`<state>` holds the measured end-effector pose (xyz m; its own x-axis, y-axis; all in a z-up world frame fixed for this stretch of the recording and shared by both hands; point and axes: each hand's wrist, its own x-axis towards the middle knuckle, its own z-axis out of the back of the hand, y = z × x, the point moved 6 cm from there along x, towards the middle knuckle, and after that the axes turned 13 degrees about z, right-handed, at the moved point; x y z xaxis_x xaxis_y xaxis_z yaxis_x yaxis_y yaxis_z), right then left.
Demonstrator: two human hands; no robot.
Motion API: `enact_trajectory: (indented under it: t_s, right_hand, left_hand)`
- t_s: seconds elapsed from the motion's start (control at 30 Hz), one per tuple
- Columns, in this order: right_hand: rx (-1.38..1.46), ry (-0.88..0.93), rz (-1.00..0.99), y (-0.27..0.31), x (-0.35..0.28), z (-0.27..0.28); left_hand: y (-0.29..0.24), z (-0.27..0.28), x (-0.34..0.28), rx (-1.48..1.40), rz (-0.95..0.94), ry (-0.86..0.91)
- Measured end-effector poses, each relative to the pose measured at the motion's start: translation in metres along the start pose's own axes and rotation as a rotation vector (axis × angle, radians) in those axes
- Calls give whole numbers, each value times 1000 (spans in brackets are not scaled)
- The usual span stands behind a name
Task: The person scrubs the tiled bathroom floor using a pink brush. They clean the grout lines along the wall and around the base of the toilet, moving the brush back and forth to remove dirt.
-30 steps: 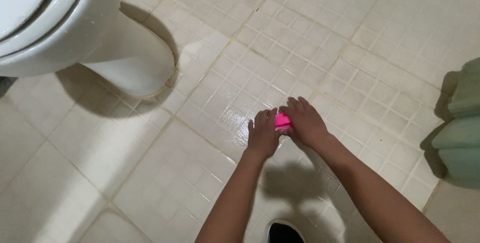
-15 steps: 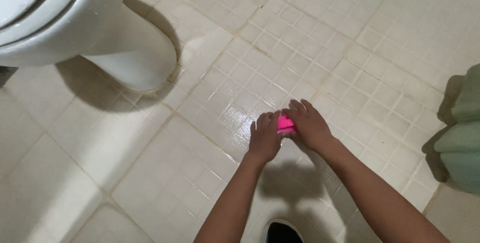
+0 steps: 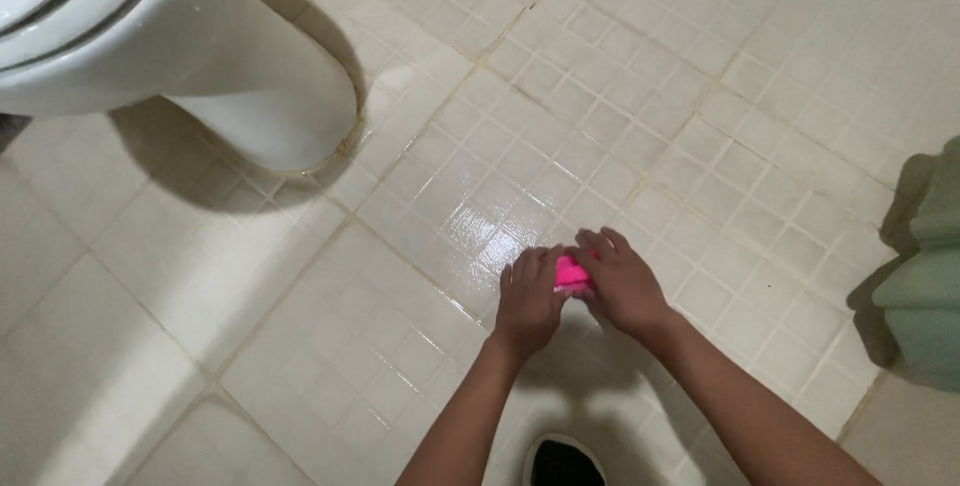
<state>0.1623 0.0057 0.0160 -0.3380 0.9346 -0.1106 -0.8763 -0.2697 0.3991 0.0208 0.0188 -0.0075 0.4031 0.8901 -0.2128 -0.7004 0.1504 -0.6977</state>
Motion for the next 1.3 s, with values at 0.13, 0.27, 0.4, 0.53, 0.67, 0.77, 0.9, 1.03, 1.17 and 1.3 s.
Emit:
enact_trajectory:
  t_s: [0.13,0.27,0.4,0.53,0.67,0.77,0.9,1.03,1.17,1.3]
  right_hand:
    - [-29,-16,-22,-10,20,14]
    - [-15,50,-90,-12,24,15]
    - [15,75,-68,-1,4,2]
    - [-5,91,-37,8,-3,-7]
    - [-39,69,-34,2,12,6]
    - [-20,43,-56,0,25,18]
    - [21,23,-65,4,22,13]
    - [13,35,-27,11,6,-2]
    - [-9,23,27,11,10,-2]
    - [-38,14,-3,3,35,20]
  left_hand:
    - [-1,-5,26,66,12,-34]
    - [-2,-3,26,81,37,-8]
    - [7,-5,-4,-18,4,-12]
    - [6,-3,-22,-22,-86,-124]
    - [1,2,3,42,-5,-69]
    - [4,0,21,78,70,5]
    - [8,1,16,76,87,44]
    - [18,-3,-9,8,63,40]
    - [13,2,-5,2,38,-11]
    - [7,7,24,51,69,-11]
